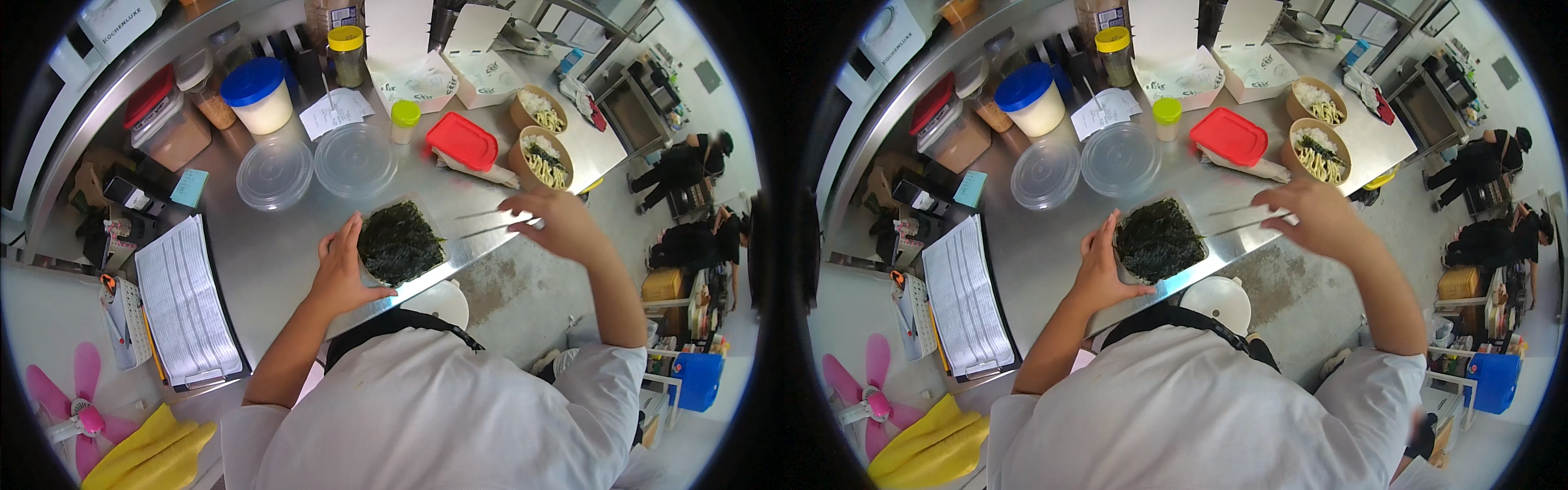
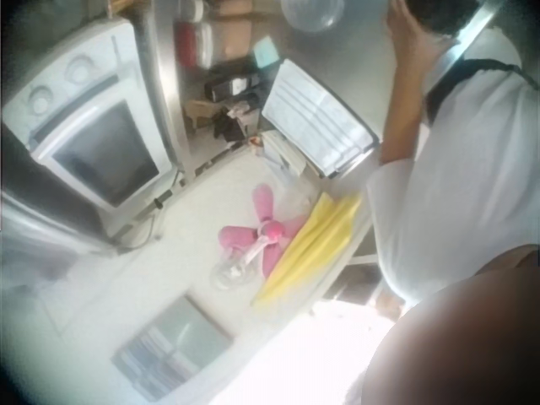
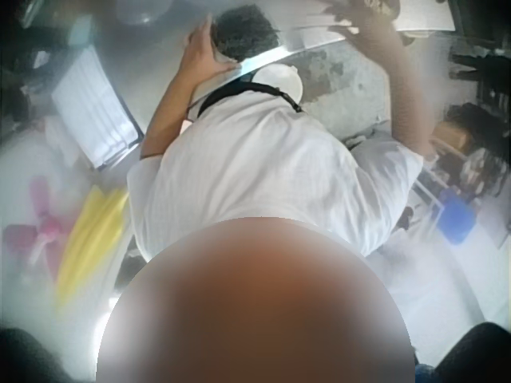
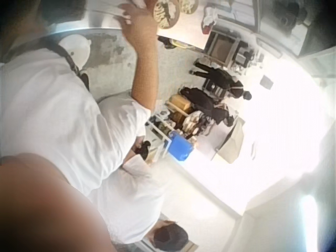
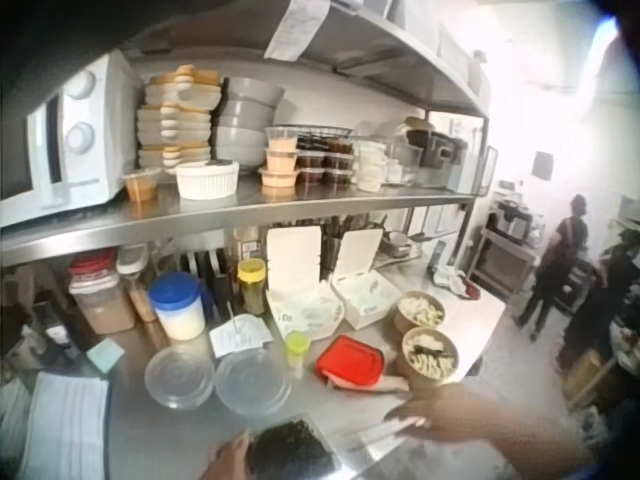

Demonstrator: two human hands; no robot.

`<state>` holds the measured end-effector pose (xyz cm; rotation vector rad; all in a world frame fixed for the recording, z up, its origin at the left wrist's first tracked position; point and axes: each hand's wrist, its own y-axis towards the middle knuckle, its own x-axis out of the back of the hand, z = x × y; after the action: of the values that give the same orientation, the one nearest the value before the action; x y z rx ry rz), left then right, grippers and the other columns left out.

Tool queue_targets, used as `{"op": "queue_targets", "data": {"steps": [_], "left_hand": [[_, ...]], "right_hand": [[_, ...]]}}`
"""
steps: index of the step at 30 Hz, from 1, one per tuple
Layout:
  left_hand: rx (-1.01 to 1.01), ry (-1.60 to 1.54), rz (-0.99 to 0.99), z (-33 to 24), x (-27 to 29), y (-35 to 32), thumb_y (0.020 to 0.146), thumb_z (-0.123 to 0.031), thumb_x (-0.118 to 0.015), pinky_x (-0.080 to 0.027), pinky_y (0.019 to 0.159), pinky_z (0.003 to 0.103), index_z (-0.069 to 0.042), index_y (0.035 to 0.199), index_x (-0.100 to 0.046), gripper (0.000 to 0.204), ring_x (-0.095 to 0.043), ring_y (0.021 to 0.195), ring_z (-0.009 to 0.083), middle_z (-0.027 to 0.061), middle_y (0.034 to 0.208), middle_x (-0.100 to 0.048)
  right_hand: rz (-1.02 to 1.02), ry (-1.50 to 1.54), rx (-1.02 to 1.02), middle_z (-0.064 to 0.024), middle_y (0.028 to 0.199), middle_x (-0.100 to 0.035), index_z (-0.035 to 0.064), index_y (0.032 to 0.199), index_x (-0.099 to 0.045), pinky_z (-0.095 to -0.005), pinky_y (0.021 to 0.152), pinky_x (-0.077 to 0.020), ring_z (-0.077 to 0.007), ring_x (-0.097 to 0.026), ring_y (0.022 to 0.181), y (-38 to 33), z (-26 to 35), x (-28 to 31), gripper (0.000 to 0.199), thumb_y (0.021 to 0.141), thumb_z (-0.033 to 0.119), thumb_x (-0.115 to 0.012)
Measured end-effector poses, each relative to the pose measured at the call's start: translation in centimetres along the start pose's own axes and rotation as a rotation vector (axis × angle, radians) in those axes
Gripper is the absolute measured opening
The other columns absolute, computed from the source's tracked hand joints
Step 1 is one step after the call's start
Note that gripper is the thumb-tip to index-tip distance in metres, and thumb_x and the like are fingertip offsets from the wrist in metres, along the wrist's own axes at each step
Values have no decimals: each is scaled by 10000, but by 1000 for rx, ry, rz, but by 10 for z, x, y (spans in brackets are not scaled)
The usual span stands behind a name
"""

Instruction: The person uses tongs to place seaweed strips into two paper bowls containing rice and noodles. The person then adds a dollop of white sauce from a shaker into each bowl. The bowls remain on the stainless steel counter.

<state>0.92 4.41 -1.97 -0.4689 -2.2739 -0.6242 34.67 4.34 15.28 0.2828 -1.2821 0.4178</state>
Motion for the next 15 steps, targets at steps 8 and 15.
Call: {"op": "queue_targets", "data": {"steps": [8,15], "left_hand": [[-22,-11,-11,0,0,1,469,-438,-915,-205,1076,522,-39,1484,-76,1376,-323,1373,350,228,1510,-247],[-9,26,-6,0,-1,0,446,-462,-915,-199,1090,511,-25,1487,-60,1416,-347,1362,348,211,1515,-268]], "right_hand": [[86,64,-207,-109,796,-682,90,1017,-660,-411,674,-513,-299,-663,729,12,44,-49,251,845,273,-672],[116,-216,-163,-92,774,-678,113,981,-667,-411,608,-510,-297,-661,698,17,61,-78,207,856,277,-644]]}}
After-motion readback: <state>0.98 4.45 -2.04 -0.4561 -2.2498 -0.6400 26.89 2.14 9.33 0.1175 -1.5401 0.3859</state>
